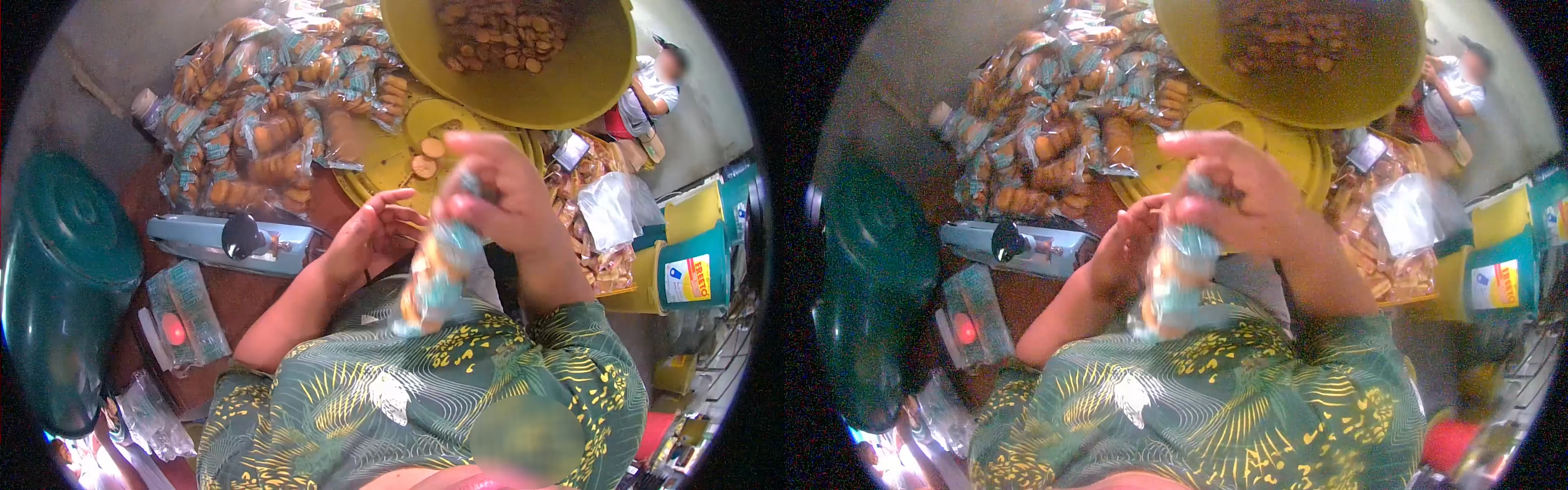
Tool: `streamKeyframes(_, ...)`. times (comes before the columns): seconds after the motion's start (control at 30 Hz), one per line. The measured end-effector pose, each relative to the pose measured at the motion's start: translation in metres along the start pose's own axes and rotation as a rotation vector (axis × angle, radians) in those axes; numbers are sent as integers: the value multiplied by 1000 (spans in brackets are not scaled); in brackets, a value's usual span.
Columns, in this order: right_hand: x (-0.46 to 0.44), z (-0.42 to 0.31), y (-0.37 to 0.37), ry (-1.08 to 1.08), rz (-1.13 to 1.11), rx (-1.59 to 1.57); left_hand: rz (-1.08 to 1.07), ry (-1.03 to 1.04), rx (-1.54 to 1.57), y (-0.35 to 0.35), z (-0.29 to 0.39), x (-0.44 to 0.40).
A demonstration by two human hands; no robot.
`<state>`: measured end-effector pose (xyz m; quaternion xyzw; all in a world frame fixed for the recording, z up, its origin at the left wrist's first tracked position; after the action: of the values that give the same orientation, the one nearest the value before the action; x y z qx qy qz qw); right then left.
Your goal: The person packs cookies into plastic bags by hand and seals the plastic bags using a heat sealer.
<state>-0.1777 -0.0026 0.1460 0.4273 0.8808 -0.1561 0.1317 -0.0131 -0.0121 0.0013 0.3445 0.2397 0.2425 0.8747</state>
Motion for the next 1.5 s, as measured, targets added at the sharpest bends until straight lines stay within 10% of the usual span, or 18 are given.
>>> streamKeyframes(0.13,3,-15,-2,65,93,323,39,41,140,8,3,0)
streamKeyframes(0.27,8,-42,16,-20,-19,-4,54,46,157,18,13,8)
streamKeyframes(0.3,1,-39,9,-74,22,423,45,61,140,26,16,10)
streamKeyframes(0.43,5,-22,27,-65,-60,-135,12,88,4,49,29,29)
streamKeyframes(0.87,-83,98,121,164,-205,143,662,25,-684,37,55,157)
streamKeyframes(1.2,-139,80,122,45,-84,-288,714,177,-376,-7,86,225)
streamKeyframes(1.5,-134,108,164,126,-255,436,731,159,-410,-12,97,241)
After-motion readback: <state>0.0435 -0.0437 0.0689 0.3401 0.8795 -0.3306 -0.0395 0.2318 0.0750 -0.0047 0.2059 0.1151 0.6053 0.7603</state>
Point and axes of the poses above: each hand's wrist, its own x-axis away from the middle knuckle, its own y-axis out of the palm, z = x × y, the point moved 4 cm from there along -x, towards the middle knuckle, and after that the axes turned 11 degrees about -z, right-handed, at the moved point
